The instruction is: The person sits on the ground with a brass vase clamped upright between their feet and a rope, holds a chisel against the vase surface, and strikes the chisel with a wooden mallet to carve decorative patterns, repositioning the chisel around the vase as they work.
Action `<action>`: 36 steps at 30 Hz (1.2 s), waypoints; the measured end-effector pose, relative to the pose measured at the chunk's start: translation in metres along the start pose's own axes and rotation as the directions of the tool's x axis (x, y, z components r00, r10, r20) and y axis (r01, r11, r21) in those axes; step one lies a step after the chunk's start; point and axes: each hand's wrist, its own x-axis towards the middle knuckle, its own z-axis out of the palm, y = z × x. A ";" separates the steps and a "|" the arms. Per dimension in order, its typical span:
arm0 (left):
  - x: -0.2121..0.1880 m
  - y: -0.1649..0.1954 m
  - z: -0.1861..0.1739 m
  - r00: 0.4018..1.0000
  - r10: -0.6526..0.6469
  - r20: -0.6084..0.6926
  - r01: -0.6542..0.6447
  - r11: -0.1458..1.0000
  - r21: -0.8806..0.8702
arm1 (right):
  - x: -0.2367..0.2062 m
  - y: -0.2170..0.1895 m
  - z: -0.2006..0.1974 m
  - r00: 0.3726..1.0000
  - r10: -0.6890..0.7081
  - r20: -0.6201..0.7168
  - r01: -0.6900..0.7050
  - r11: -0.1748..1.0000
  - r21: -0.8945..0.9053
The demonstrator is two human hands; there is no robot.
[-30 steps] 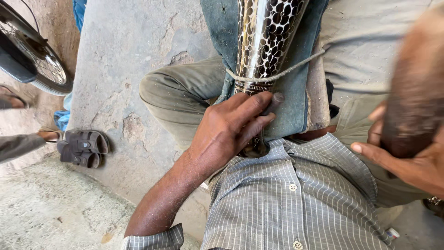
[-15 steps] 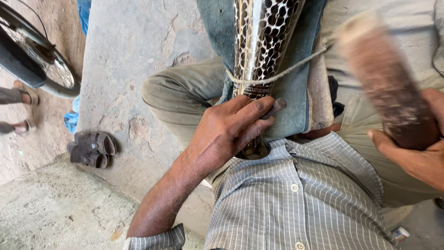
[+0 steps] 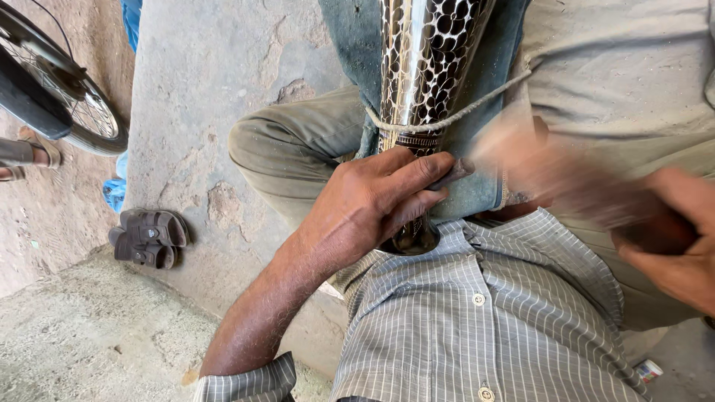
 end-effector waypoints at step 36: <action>0.007 -0.007 -0.008 0.992 0.047 0.116 -0.051 0.998 0.039 | -0.005 -0.007 -0.004 0.992 0.086 0.087 -0.079 0.993 -0.082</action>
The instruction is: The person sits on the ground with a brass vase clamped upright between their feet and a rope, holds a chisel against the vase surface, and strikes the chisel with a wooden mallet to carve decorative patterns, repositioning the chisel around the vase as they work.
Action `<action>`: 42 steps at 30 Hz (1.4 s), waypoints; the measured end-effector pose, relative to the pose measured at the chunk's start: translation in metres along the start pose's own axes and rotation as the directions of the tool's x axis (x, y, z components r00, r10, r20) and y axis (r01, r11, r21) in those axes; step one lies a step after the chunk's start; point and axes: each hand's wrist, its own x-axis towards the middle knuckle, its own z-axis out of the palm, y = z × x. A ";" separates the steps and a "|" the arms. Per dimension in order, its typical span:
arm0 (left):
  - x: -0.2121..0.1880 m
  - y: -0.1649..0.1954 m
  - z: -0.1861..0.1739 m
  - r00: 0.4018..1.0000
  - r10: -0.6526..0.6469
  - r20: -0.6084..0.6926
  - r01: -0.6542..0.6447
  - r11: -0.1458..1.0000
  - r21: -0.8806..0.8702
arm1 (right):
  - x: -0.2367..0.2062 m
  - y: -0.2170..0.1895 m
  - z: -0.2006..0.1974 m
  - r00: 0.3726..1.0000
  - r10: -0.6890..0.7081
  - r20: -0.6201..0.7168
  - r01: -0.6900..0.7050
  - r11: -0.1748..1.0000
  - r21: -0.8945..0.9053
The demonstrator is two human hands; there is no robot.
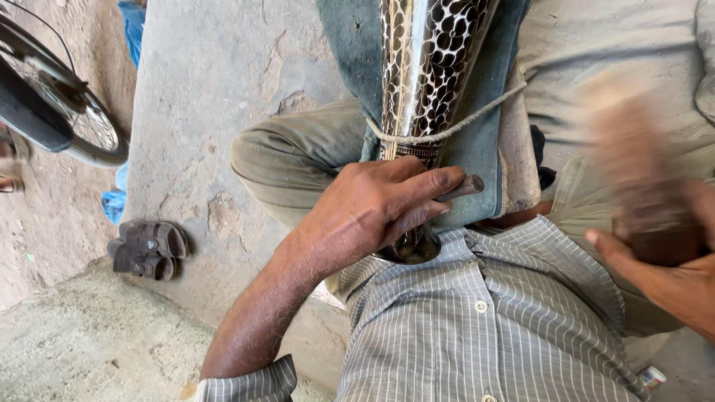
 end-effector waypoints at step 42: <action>-0.014 -0.014 0.003 0.989 0.019 -0.149 -0.039 0.990 -0.132 | 0.008 0.000 -0.010 0.999 0.010 -0.030 -0.013 0.993 -0.115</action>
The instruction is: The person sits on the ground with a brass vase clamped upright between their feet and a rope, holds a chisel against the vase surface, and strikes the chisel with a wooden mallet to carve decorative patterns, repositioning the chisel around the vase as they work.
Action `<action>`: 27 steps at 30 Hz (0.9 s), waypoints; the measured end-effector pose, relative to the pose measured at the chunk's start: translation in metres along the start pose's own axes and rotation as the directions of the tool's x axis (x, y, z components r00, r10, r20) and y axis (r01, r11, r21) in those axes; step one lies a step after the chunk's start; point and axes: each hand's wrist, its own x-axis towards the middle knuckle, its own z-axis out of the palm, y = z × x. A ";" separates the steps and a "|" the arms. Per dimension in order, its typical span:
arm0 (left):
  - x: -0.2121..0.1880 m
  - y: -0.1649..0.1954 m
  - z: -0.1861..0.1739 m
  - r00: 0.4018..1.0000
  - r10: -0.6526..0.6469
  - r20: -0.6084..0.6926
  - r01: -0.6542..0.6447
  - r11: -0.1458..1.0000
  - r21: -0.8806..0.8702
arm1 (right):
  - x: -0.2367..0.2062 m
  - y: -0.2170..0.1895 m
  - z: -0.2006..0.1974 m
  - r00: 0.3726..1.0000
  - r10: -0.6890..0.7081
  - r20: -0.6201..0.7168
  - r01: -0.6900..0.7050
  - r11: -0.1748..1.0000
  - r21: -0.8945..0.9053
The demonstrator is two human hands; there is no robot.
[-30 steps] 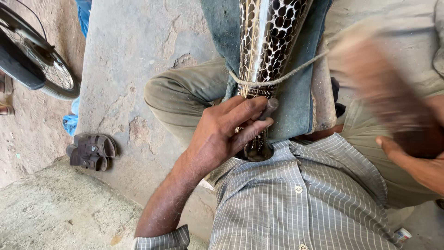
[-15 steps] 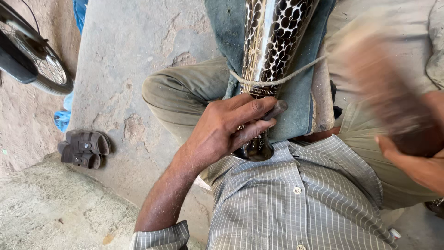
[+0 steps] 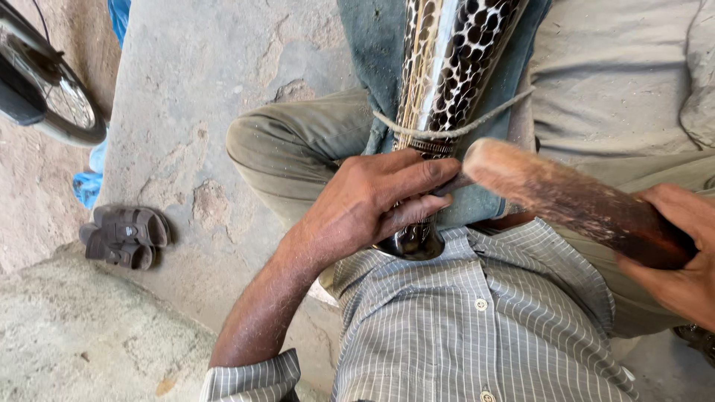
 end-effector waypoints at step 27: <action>0.006 -0.010 -0.006 0.993 0.084 0.082 -0.083 0.996 -0.007 | -0.017 -0.008 0.000 0.998 -0.029 -0.051 0.033 0.998 0.062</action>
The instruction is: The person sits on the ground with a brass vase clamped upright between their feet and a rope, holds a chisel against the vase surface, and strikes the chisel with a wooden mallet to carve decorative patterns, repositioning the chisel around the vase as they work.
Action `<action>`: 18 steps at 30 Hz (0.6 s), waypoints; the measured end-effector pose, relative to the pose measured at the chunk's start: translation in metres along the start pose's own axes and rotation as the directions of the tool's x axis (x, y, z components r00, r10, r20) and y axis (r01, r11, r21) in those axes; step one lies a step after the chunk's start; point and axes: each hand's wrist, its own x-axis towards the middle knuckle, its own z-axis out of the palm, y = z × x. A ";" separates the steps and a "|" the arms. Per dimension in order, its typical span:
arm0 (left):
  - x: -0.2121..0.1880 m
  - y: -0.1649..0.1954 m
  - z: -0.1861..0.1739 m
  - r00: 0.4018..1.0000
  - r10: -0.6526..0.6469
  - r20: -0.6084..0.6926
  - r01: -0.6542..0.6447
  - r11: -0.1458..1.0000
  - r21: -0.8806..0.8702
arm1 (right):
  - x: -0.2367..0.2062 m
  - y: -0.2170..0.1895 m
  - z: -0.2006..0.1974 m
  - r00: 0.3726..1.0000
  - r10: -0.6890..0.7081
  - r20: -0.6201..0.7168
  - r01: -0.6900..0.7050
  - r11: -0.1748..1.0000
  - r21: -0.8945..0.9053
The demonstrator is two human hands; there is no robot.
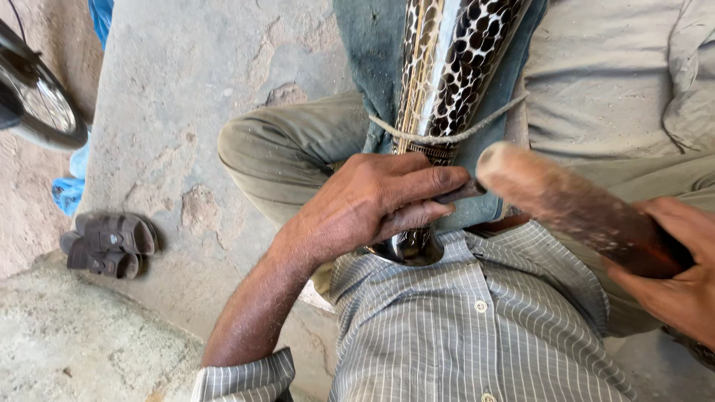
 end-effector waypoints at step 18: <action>0.000 -0.003 -0.003 0.999 0.014 0.033 -0.013 1.000 -0.020 | -0.003 -0.009 0.000 0.973 0.194 0.121 -0.188 0.980 -0.059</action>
